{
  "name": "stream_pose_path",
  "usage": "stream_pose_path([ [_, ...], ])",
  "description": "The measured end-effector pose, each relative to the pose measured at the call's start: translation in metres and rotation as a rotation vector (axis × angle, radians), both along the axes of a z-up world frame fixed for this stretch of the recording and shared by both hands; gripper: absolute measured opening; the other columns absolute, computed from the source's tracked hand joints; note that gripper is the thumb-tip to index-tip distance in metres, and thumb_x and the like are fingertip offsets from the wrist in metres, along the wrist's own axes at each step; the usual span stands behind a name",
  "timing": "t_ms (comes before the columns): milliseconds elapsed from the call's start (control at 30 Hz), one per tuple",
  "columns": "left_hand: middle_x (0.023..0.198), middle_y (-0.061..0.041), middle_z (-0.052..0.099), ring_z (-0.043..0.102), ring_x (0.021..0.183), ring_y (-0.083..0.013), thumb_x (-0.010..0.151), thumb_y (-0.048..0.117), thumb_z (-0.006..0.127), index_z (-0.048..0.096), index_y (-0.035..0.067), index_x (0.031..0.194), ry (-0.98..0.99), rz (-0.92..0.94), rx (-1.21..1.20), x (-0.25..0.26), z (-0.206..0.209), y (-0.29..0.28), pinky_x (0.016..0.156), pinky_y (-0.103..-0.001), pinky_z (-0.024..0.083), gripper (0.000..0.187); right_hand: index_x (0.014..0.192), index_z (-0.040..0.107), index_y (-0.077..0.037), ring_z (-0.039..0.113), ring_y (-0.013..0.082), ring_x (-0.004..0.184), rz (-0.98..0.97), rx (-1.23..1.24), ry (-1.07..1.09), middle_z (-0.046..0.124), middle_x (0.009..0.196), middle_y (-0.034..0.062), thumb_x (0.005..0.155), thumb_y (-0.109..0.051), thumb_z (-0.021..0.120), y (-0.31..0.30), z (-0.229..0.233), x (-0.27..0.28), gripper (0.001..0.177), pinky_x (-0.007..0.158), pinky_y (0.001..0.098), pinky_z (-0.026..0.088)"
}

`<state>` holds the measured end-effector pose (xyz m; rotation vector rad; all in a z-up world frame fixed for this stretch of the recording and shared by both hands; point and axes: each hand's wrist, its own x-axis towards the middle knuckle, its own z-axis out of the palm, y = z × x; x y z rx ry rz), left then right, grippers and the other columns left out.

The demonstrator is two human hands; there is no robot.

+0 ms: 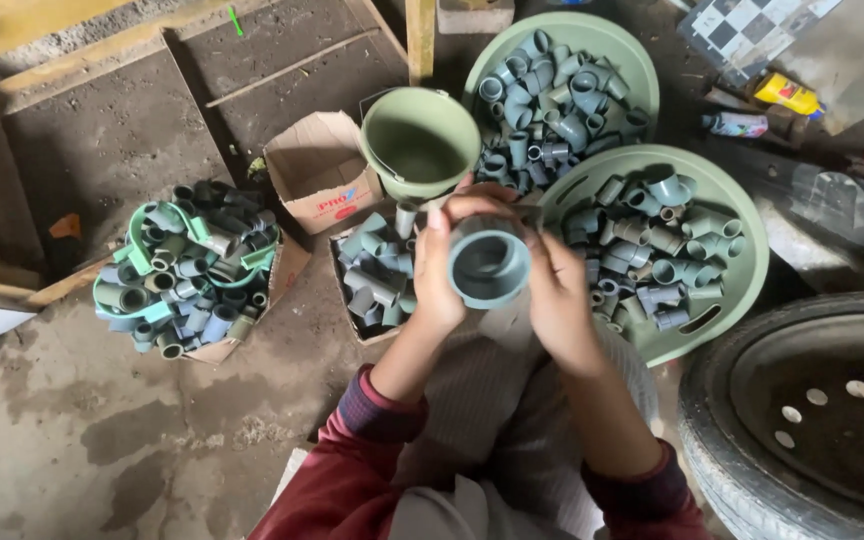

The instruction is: The person sits on the floor and wipes green plastic pipe fittings with a cloth. They pick up fittings from a basin, wipe them, and place them into a cardboard box. The process is repeated for several fittings.

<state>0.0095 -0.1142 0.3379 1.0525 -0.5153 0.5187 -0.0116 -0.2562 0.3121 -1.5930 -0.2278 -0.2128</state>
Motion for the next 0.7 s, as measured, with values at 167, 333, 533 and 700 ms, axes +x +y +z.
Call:
stream_pose_path([
  [167,0.089,-0.030,0.063,0.066,0.092,-0.0388,0.110,0.046,0.021,0.061,-0.011,0.106,0.130,-0.226,-0.402,0.018,-0.004,0.002,0.086,-0.053,0.056,0.070,0.110,0.079,-0.011,0.063,0.0090,0.099,-0.038,-0.014,0.086,0.077,0.103,0.0016,0.108,-0.025,0.057,0.014,0.023,-0.014,0.026,0.100,0.0351,0.053],
  [333,0.101,-0.016,0.068,0.067,0.107,-0.0294,0.106,0.059,0.038,0.058,-0.001,0.116,0.425,-0.361,-0.868,0.025,-0.001,0.005,0.113,-0.043,0.046,0.064,0.123,0.071,-0.006,0.061,0.0120,0.104,-0.419,0.324,-0.023,0.072,0.117,0.0068,0.112,-0.025,0.049,0.020,0.002,-0.015,0.030,0.105,0.0370,0.051],
  [533,0.136,-0.018,0.057,0.061,0.125,-0.0344,0.103,0.072,0.038,0.046,0.003,0.142,0.429,-0.367,-0.836,0.003,0.010,-0.028,0.111,-0.050,0.050,0.079,0.102,0.072,0.010,0.070,0.0507,0.108,-0.281,-0.204,-0.877,0.072,0.108,0.0264,0.095,-0.004,0.070,0.033,0.015,-0.002,0.017,0.097,0.0585,0.055],
  [700,0.135,-0.013,0.050,0.050,0.124,-0.0191,0.105,0.059,0.037,0.029,0.010,0.150,0.110,0.079,-0.332,-0.016,0.033,-0.032,0.119,-0.046,0.035,0.067,0.128,0.070,0.000,0.059,0.0403,0.131,-0.221,-0.592,-0.647,0.067,0.135,0.0148,0.099,-0.012,0.068,0.019,0.001,-0.001,0.032,0.126,0.0607,0.017],
])
